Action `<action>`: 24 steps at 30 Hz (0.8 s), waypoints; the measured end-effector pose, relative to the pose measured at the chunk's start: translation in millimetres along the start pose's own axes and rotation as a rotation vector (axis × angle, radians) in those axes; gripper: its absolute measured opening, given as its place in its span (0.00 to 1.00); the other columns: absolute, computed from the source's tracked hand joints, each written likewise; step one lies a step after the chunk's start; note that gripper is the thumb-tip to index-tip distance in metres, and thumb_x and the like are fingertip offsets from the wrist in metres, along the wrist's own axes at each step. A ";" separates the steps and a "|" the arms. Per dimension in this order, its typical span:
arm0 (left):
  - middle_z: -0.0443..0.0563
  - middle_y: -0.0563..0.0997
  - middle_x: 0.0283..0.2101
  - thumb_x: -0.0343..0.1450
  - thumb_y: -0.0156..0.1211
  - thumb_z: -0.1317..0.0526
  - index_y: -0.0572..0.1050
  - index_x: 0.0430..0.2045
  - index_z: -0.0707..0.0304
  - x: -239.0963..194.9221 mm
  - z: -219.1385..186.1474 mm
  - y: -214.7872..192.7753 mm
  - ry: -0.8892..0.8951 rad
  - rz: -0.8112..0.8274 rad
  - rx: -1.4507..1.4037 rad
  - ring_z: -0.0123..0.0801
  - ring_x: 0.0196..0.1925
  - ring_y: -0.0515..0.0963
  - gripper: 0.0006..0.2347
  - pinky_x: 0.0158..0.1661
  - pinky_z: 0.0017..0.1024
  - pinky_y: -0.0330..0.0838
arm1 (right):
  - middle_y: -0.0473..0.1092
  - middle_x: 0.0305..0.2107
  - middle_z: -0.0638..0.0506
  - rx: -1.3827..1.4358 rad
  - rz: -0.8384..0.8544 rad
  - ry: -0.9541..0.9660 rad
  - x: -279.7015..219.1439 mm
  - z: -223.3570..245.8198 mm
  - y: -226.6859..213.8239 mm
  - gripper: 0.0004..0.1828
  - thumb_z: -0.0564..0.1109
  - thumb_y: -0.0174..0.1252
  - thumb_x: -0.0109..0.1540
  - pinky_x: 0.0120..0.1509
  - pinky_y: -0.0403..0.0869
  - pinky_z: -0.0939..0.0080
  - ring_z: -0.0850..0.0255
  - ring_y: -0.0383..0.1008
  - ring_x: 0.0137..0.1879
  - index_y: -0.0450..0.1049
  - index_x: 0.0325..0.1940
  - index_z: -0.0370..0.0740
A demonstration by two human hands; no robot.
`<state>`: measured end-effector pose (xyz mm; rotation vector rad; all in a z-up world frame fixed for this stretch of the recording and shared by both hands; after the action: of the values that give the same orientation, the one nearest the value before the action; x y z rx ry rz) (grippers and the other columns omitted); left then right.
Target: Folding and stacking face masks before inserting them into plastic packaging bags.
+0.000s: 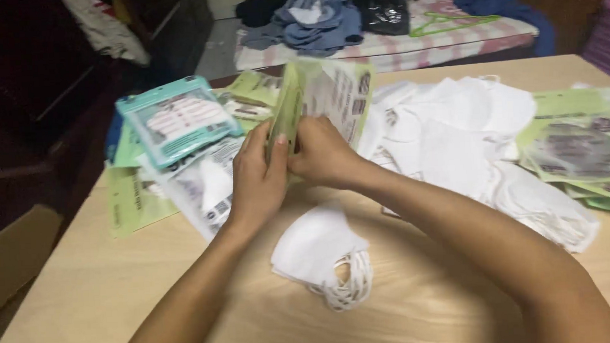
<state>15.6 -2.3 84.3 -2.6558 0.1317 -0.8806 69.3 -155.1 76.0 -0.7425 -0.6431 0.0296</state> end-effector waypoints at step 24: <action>0.47 0.72 0.34 0.70 0.60 0.65 0.82 0.36 0.56 -19.0 23.5 -23.9 0.657 -0.235 1.260 0.29 0.23 0.77 0.05 0.19 0.24 0.73 | 0.75 0.55 0.35 -0.229 0.937 0.251 -52.1 62.3 -47.5 0.39 0.57 0.72 0.52 0.72 0.70 0.37 0.36 0.73 0.65 0.72 0.63 0.39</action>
<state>13.9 30.5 64.2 -1.1881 -0.4446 -1.2856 -16.7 -164.6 113.0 -1.1958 -0.0143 0.7205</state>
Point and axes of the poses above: each hand's wrist, its own x-axis towards the middle knuckle, its own y-axis out of the palm, z = x × y, the point moved 1 cm from there along x, towards the middle knuckle
